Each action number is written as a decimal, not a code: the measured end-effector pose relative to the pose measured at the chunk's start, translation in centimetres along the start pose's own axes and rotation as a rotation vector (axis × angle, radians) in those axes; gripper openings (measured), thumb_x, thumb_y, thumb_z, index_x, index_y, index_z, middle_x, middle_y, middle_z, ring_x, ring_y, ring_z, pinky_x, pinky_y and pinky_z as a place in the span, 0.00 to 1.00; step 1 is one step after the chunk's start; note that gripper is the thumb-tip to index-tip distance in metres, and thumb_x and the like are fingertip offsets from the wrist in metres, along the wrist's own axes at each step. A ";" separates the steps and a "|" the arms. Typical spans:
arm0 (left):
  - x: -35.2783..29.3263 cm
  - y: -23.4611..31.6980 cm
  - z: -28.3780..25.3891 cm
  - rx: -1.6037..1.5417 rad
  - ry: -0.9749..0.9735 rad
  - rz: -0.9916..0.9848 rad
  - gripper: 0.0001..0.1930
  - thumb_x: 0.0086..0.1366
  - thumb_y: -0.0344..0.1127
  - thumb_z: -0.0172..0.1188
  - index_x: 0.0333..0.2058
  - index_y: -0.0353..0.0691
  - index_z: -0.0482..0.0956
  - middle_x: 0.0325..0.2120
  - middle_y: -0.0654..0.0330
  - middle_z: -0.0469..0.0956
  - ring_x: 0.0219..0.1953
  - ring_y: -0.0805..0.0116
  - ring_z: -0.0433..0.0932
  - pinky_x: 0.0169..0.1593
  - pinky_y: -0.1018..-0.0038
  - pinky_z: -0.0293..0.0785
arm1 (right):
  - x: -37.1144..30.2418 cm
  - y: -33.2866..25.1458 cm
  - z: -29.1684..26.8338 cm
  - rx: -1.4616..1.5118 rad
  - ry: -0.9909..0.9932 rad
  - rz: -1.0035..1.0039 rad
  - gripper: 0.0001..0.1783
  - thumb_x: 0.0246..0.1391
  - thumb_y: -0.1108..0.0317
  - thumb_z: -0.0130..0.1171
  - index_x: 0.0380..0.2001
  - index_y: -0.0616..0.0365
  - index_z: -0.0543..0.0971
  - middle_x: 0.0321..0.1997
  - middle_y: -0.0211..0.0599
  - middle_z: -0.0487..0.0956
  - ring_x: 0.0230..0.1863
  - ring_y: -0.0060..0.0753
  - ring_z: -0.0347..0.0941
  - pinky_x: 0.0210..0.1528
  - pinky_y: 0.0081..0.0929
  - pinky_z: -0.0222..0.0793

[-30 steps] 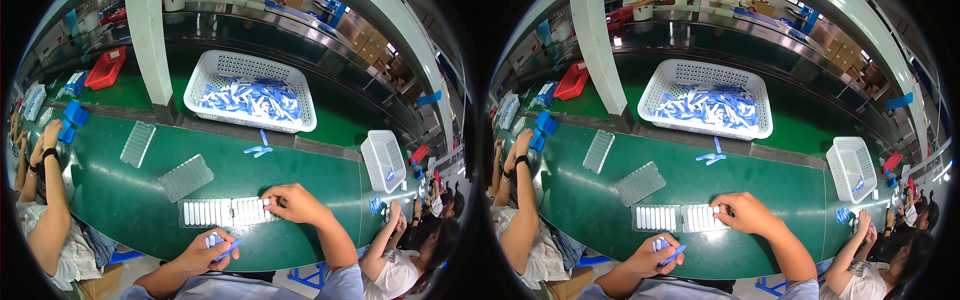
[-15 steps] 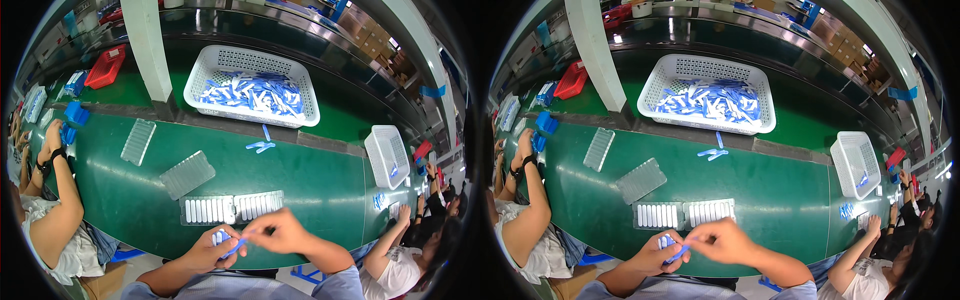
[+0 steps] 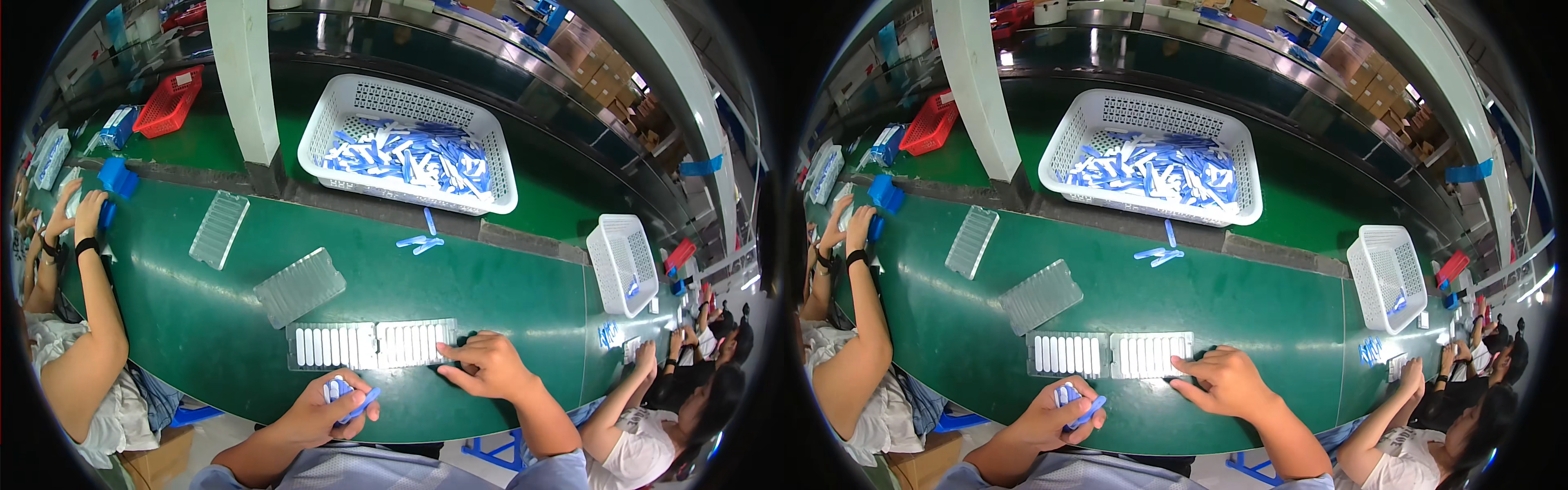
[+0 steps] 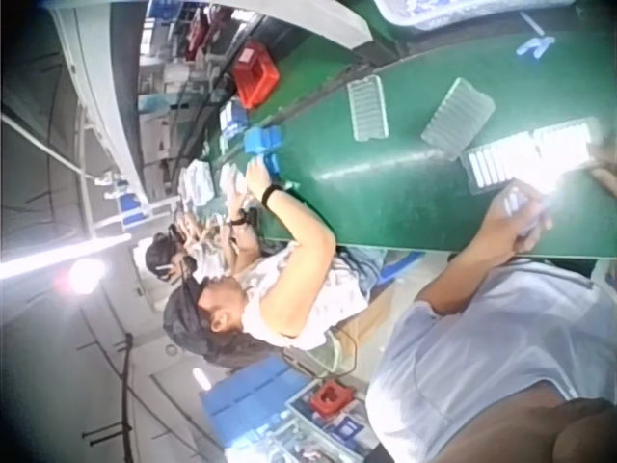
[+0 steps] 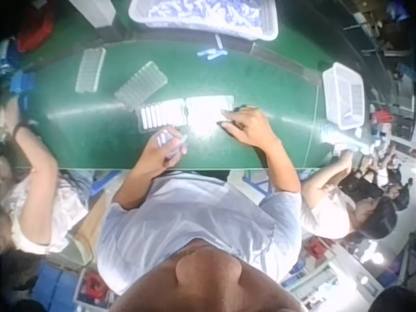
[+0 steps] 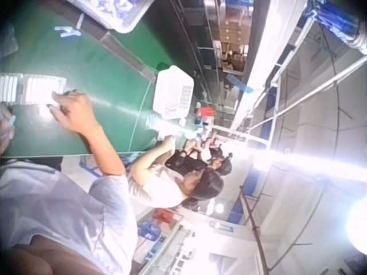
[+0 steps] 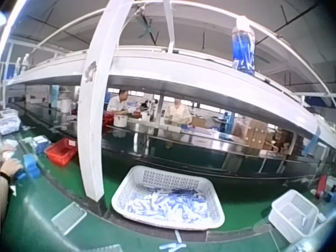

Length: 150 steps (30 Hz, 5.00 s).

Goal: The person takes components from a basket, removes their blue backings by hand, and places the white strips into slots of clear plastic trays.

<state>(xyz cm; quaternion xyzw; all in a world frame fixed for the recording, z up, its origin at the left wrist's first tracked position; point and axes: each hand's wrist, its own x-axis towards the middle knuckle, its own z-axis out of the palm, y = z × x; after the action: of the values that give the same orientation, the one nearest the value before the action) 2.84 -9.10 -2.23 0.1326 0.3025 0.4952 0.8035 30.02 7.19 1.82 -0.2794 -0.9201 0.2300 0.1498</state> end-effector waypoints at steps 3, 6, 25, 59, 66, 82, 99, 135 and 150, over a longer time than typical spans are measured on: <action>0.5 0.2 0.2 -0.008 -0.020 -0.011 0.07 0.75 0.34 0.56 0.48 0.42 0.73 0.36 0.45 0.79 0.19 0.75 0.70 0.19 0.80 0.55 | -0.7 1.1 0.1 0.226 -0.021 0.017 0.16 0.48 0.68 0.74 0.42 0.57 0.87 0.14 0.25 0.71 0.16 0.28 0.66 0.27 0.29 0.64; 0.7 0.3 0.8 0.004 -0.031 -0.026 0.09 0.75 0.35 0.56 0.47 0.38 0.71 0.36 0.48 0.79 0.19 0.75 0.69 0.19 0.78 0.55 | -0.8 -0.5 0.9 0.384 0.206 0.062 0.19 0.49 0.70 0.74 0.47 0.57 0.86 0.14 0.24 0.69 0.17 0.23 0.65 0.27 0.26 0.64; 0.1 -0.6 -0.4 0.037 -0.025 -0.040 0.07 0.73 0.32 0.58 0.46 0.40 0.74 0.34 0.42 0.80 0.20 0.71 0.73 0.21 0.76 0.63 | 0.9 0.4 -1.4 0.996 0.568 0.530 0.07 0.60 0.74 0.66 0.27 0.61 0.85 0.17 0.29 0.79 0.17 0.13 0.68 0.19 0.15 0.57; -2.4 10.6 -0.4 0.434 0.003 0.411 0.07 0.74 0.32 0.56 0.44 0.35 0.71 0.30 0.49 0.81 0.17 0.75 0.72 0.17 0.80 0.59 | -1.7 1.7 -0.5 -0.303 0.362 -0.126 0.30 0.39 0.50 0.77 0.44 0.55 0.84 0.32 0.31 0.78 0.35 0.35 0.72 0.46 0.35 0.63; 0.9 17.1 0.5 0.733 0.073 0.485 0.06 0.73 0.31 0.57 0.41 0.37 0.71 0.27 0.51 0.80 0.16 0.76 0.71 0.16 0.80 0.58 | -3.8 9.2 -7.1 -0.705 0.487 0.032 0.33 0.45 0.47 0.70 0.48 0.60 0.80 0.46 0.43 0.80 0.48 0.48 0.74 0.56 0.46 0.64; 6.2 15.7 -5.1 0.396 -0.008 0.560 0.08 0.76 0.35 0.55 0.46 0.40 0.69 0.34 0.53 0.79 0.20 0.76 0.70 0.18 0.81 0.57 | 3.1 19.8 -13.1 -0.872 0.537 0.560 0.28 0.59 0.48 0.61 0.52 0.59 0.77 0.47 0.45 0.81 0.51 0.49 0.75 0.54 0.45 0.70; 7.5 15.5 -5.7 0.408 0.341 0.885 0.10 0.76 0.38 0.54 0.46 0.38 0.69 0.34 0.57 0.80 0.19 0.79 0.72 0.18 0.83 0.61 | 8.8 13.6 -8.0 -0.925 0.878 0.106 0.46 0.45 0.46 0.66 0.65 0.58 0.69 0.70 0.45 0.70 0.74 0.50 0.60 0.79 0.58 0.28; 7.3 13.8 -6.9 0.968 0.242 1.449 0.06 0.75 0.26 0.50 0.48 0.33 0.68 0.33 0.47 0.81 0.20 0.75 0.73 0.25 0.78 0.73 | 13.5 -1.5 -1.8 -0.065 0.375 -0.359 0.53 0.34 0.58 0.83 0.65 0.53 0.68 0.51 0.37 0.82 0.51 0.41 0.80 0.75 0.62 0.50; 7.7 13.4 -6.6 0.855 0.236 1.357 0.06 0.74 0.24 0.51 0.48 0.32 0.70 0.33 0.50 0.82 0.20 0.78 0.73 0.25 0.80 0.71 | -2.7 -3.7 1.3 1.434 0.411 0.052 0.48 0.44 0.69 0.79 0.68 0.54 0.65 0.65 0.54 0.67 0.60 0.58 0.74 0.46 0.48 0.87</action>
<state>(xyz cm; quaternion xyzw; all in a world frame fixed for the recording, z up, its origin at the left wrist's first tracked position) -8.38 3.41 -3.25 0.5296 0.4022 0.7271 0.1707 30.03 2.42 2.14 -0.1721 -0.4907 0.7205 0.4588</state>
